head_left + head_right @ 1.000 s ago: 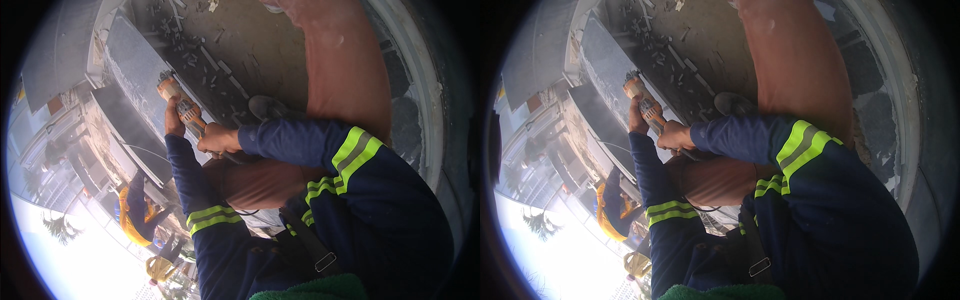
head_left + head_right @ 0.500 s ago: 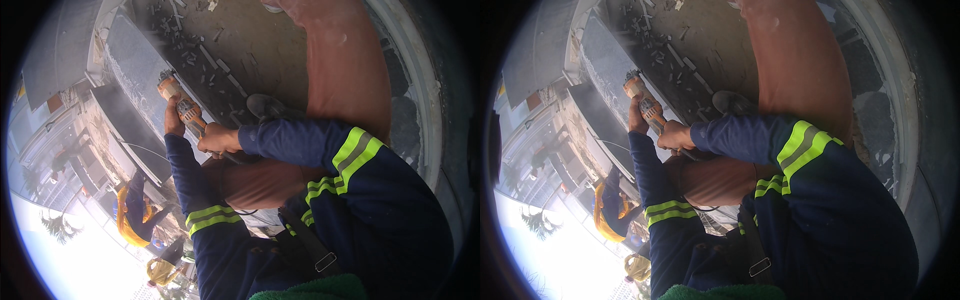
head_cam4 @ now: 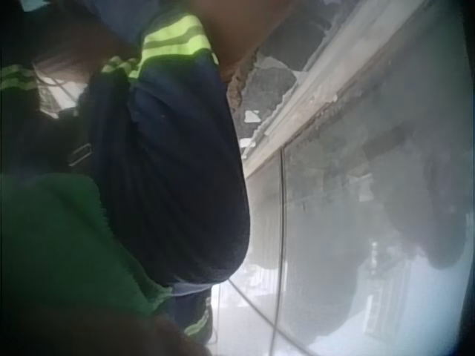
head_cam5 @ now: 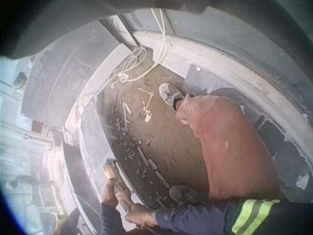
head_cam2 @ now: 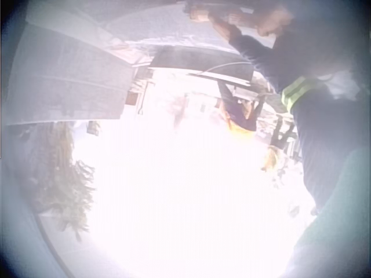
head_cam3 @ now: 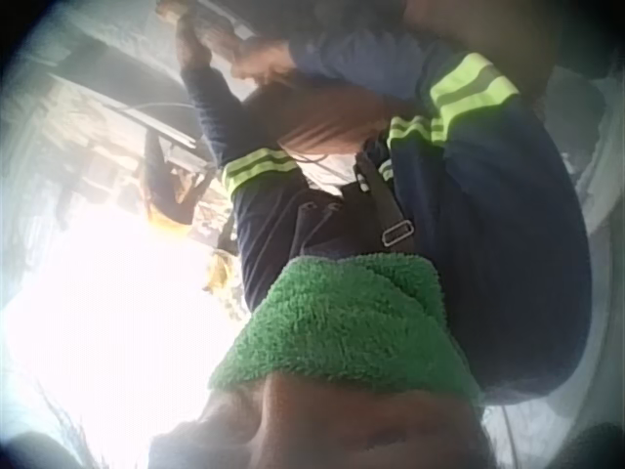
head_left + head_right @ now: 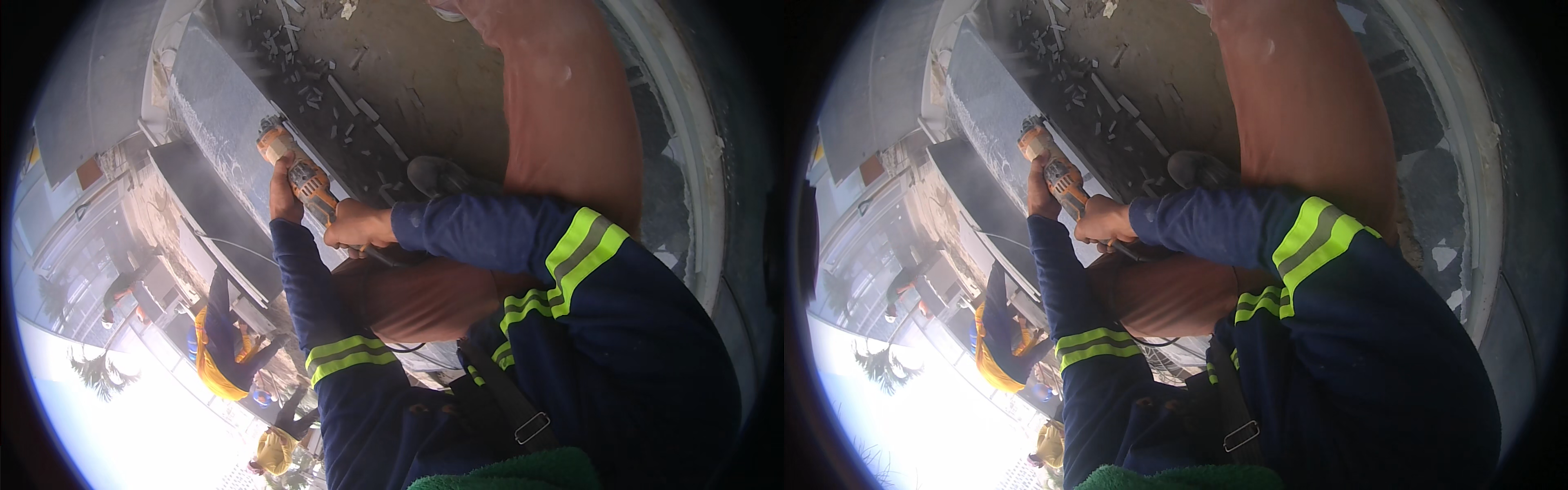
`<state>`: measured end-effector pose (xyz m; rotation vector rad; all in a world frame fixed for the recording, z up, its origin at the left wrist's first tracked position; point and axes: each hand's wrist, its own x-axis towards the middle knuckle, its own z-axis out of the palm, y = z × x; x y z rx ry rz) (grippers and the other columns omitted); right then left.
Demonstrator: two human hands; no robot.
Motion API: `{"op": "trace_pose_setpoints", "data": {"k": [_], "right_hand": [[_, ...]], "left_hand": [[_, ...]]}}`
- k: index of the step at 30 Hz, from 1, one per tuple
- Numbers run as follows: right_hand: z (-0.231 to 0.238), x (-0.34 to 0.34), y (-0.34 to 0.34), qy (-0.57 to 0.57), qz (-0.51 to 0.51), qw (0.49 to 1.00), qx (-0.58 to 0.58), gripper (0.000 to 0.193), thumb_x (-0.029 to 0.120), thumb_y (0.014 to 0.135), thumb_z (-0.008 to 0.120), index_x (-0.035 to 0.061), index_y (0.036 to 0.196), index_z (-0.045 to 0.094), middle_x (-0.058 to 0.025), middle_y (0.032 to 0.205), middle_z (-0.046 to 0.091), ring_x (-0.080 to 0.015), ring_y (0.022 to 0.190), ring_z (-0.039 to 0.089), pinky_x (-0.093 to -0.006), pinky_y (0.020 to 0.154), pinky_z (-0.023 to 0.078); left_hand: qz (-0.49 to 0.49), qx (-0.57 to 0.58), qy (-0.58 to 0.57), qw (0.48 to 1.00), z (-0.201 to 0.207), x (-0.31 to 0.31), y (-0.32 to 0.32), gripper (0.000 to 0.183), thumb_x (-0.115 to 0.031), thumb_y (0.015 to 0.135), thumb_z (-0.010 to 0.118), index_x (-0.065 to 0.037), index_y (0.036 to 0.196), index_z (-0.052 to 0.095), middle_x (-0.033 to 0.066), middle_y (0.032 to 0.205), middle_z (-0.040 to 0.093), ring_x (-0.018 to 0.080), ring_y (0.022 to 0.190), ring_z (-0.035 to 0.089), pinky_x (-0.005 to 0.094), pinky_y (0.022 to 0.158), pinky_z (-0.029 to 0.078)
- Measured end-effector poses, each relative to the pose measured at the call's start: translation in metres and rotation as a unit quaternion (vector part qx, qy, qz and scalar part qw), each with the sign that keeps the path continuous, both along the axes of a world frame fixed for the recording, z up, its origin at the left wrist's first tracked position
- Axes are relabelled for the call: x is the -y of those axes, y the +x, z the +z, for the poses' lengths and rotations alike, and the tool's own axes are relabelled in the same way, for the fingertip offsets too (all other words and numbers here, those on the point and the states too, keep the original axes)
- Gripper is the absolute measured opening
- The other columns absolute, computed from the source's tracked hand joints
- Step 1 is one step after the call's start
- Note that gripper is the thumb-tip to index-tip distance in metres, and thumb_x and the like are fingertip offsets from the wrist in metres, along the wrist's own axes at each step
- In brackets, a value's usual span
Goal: The person uses an angle grinder to cut a large stone slab on a construction site. The person holds the tool with both hands and guides it along the slab surface, producing dust and debris. Other workers are visible in the background.
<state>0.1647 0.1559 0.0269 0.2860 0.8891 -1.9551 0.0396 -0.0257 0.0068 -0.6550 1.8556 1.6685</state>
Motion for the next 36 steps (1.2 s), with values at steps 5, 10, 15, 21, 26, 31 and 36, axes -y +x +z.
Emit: {"op": "trace_pose_setpoints", "data": {"k": [5, 10, 15, 21, 26, 31, 36], "right_hand": [[-0.0058, 0.0034, -0.0037, -0.006, -0.008, 1.000, 0.005, 0.017, 0.003, 0.076, 0.068, -0.0080, 0.088, 0.061, -0.0139, 0.072, 0.060, -0.0223, 0.053, 0.062, -0.0372, 0.043, 0.048], [-0.0019, 0.0029, -0.0023, -0.003, -0.013, 1.000, 0.001, 0.018, 0.007, 0.079, 0.069, -0.0084, 0.086, 0.063, -0.0136, 0.067, 0.060, -0.0213, 0.050, 0.059, -0.0376, 0.042, 0.045], [-0.0012, 0.0027, -0.0025, 0.008, -0.008, 1.000, -0.002, 0.018, 0.008, 0.080, 0.069, -0.0082, 0.085, 0.063, -0.0134, 0.066, 0.060, -0.0217, 0.050, 0.059, -0.0381, 0.042, 0.045], [-0.0025, 0.0047, -0.0014, 0.011, -0.009, 1.000, -0.002, 0.018, 0.007, 0.080, 0.069, -0.0086, 0.087, 0.064, -0.0138, 0.068, 0.061, -0.0214, 0.052, 0.060, -0.0382, 0.043, 0.045], [-0.0020, 0.0041, -0.0007, -0.003, -0.005, 1.000, 0.005, 0.021, 0.007, 0.081, 0.068, -0.0101, 0.091, 0.063, -0.0147, 0.072, 0.062, -0.0211, 0.052, 0.060, -0.0378, 0.043, 0.045], [-0.0013, 0.0060, 0.0013, -0.012, -0.009, 1.000, 0.025, 0.016, 0.001, 0.076, 0.067, -0.0066, 0.087, 0.058, -0.0119, 0.070, 0.056, -0.0217, 0.049, 0.059, -0.0369, 0.041, 0.046], [-0.0025, 0.0069, 0.0015, -0.002, -0.011, 1.000, 0.022, 0.016, 0.000, 0.076, 0.067, -0.0074, 0.087, 0.057, -0.0120, 0.069, 0.056, -0.0217, 0.047, 0.058, -0.0371, 0.039, 0.044]], "left_hand": [[-0.004, 0.002, 0.000, 1.000, 0.0050, -0.0058, -0.0012, 0.047, -0.035, 0.097, 0.065, 0.000, 0.127, 0.054, 0.0122, 0.098, 0.067, 0.0259, 0.083, 0.071, 0.0419, 0.076, 0.062], [0.000, 0.009, -0.004, 1.000, 0.0033, -0.0020, -0.0007, 0.045, -0.040, 0.096, 0.065, -0.002, 0.119, 0.058, 0.0112, 0.094, 0.068, 0.0248, 0.081, 0.071, 0.0399, 0.074, 0.062], [-0.004, 0.009, -0.002, 1.000, 0.0048, -0.0038, 0.0009, 0.044, -0.042, 0.097, 0.066, -0.003, 0.116, 0.059, 0.0103, 0.093, 0.068, 0.0240, 0.081, 0.071, 0.0387, 0.074, 0.061], [-0.003, 0.002, 0.004, 1.000, 0.0047, -0.0038, 0.0012, 0.044, -0.041, 0.097, 0.066, -0.003, 0.118, 0.059, 0.0104, 0.093, 0.069, 0.0243, 0.079, 0.072, 0.0392, 0.073, 0.061], [-0.003, -0.001, 0.001, 1.000, 0.0044, -0.0038, 0.0020, 0.044, -0.040, 0.097, 0.065, -0.003, 0.119, 0.059, 0.0104, 0.093, 0.069, 0.0248, 0.079, 0.072, 0.0396, 0.073, 0.061], [-0.013, 0.014, 0.005, 1.000, 0.0060, 0.0002, 0.0024, 0.044, -0.038, 0.098, 0.064, -0.002, 0.123, 0.057, 0.0110, 0.097, 0.068, 0.0246, 0.082, 0.071, 0.0406, 0.074, 0.061], [-0.009, 0.012, -0.007, 1.000, 0.0075, -0.0052, 0.0029, 0.045, -0.041, 0.097, 0.064, -0.002, 0.120, 0.058, 0.0114, 0.093, 0.069, 0.0257, 0.080, 0.072, 0.0403, 0.073, 0.061]]}}
